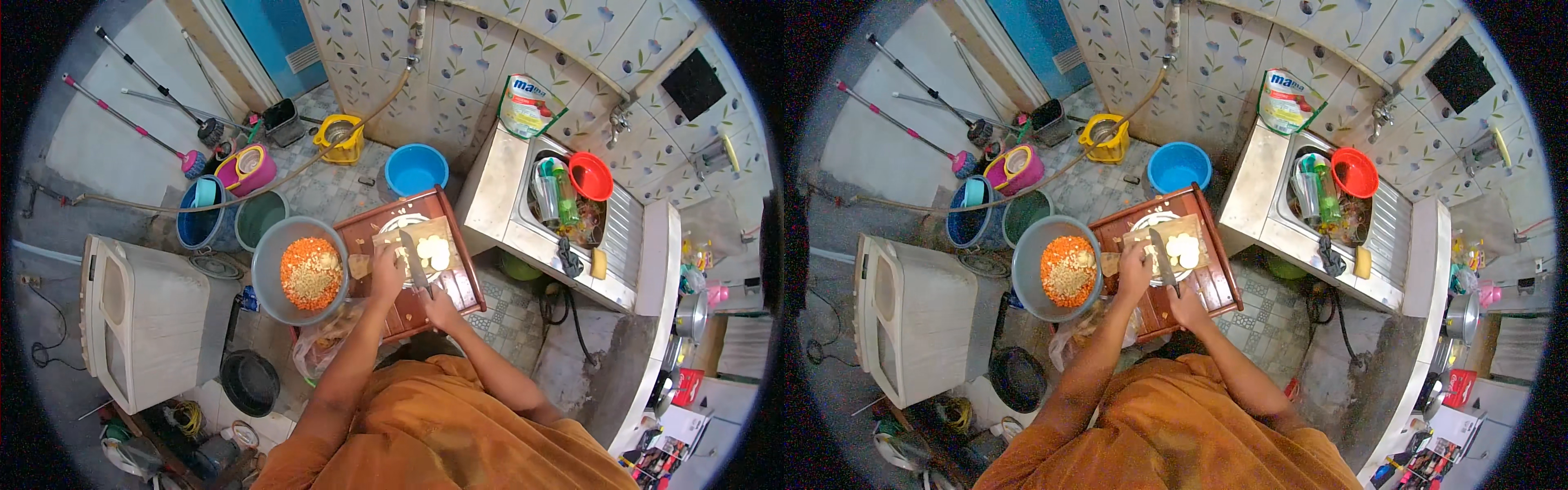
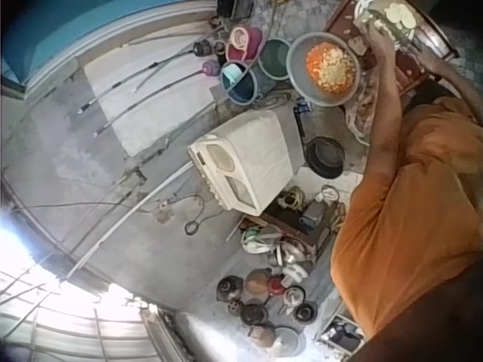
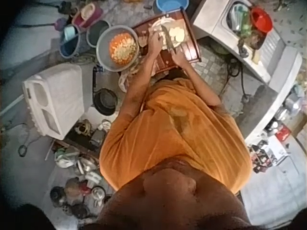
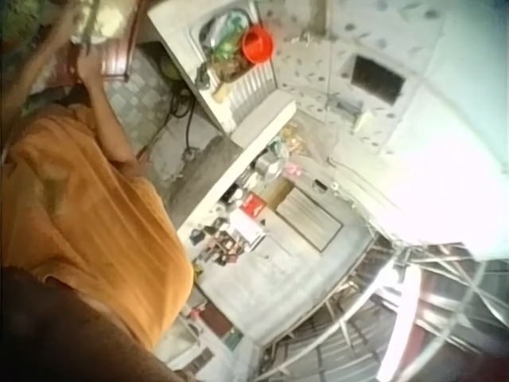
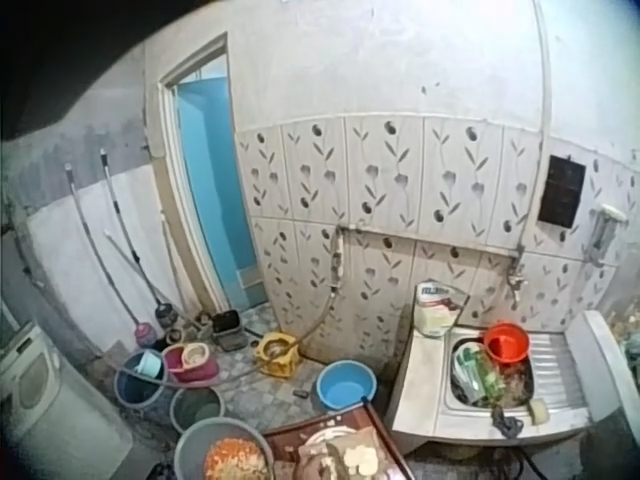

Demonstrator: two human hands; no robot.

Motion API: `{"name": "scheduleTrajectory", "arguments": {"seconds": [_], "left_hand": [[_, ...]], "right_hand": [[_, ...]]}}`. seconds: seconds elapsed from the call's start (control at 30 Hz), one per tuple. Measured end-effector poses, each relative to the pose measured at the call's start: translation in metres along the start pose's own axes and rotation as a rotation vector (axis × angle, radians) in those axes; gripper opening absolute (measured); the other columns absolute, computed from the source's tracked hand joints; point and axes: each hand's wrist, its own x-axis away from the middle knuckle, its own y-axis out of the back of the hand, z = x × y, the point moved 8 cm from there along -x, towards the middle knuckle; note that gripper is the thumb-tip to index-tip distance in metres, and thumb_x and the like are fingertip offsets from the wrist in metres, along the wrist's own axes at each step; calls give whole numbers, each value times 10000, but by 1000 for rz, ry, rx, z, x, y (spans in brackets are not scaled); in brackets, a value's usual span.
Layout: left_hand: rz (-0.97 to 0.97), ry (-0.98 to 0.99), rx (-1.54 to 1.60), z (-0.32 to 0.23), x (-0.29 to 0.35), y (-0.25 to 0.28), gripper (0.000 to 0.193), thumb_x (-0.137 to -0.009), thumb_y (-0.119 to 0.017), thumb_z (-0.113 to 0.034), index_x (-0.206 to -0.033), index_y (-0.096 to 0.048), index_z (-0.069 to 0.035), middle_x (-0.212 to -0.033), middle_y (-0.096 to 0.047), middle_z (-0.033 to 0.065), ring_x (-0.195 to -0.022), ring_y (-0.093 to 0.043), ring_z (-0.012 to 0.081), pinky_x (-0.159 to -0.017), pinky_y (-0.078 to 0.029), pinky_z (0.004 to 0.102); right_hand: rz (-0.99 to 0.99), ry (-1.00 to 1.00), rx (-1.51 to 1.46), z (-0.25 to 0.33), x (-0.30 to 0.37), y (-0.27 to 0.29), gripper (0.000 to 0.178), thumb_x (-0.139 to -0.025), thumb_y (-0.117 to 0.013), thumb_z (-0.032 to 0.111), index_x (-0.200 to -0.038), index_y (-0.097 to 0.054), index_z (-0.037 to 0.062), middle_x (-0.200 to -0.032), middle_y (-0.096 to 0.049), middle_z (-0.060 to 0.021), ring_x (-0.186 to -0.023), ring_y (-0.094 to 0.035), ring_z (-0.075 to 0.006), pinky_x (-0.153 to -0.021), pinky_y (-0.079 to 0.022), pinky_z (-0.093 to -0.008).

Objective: Chopping peeled potatoes into small pieces on a wooden board.

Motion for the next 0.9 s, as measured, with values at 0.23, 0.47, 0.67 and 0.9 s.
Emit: {"name": "scheduleTrajectory", "arguments": {"seconds": [0.23, 0.47, 0.67, 0.9], "left_hand": [[-21, -87, -162, -19, 17, 11, 442, -737, -618, 22, -1170, -527, 11, -1150, -484, 209, -1076, -489, 380, -930, -421, 434], [3, -50, -270, -1, 15, 13, 495, -754, -644, -20, -1230, -513, 10, -1159, -468, 214, -1111, -468, 376, -968, -395, 423], [-71, -7, -282, -1, 12, 6, 409, -803, -646, -87, -1177, -554, 51, -1121, -506, 223, -1082, -478, 377, -948, -391, 446], [-91, -50, -221, 15, 10, 6, 432, -772, -663, -61, -1182, -558, 24, -1109, -526, 207, -929, -551, 313, -828, -454, 381]], "right_hand": [[90, -126, 272, 19, 17, 35, 392, -959, -452, 293, -1177, -491, -31, -898, -626, -307, -839, -602, -482, -778, -468, -561], [-23, -84, 273, 8, 37, 29, 400, -959, -456, 322, -992, -534, -69, -745, -611, -318, -738, -609, -491, -670, -478, -562], [-43, 63, 150, -6, 23, 4, 393, -941, -503, 262, -1099, -519, -97, -861, -611, -335, -796, -601, -497, -708, -479, -556], [-6, 96, 121, -8, 13, -2, 400, -945, -487, 300, -1084, -520, -73, -843, -612, -323, -823, -601, -482, -761, -469, -559]]}}
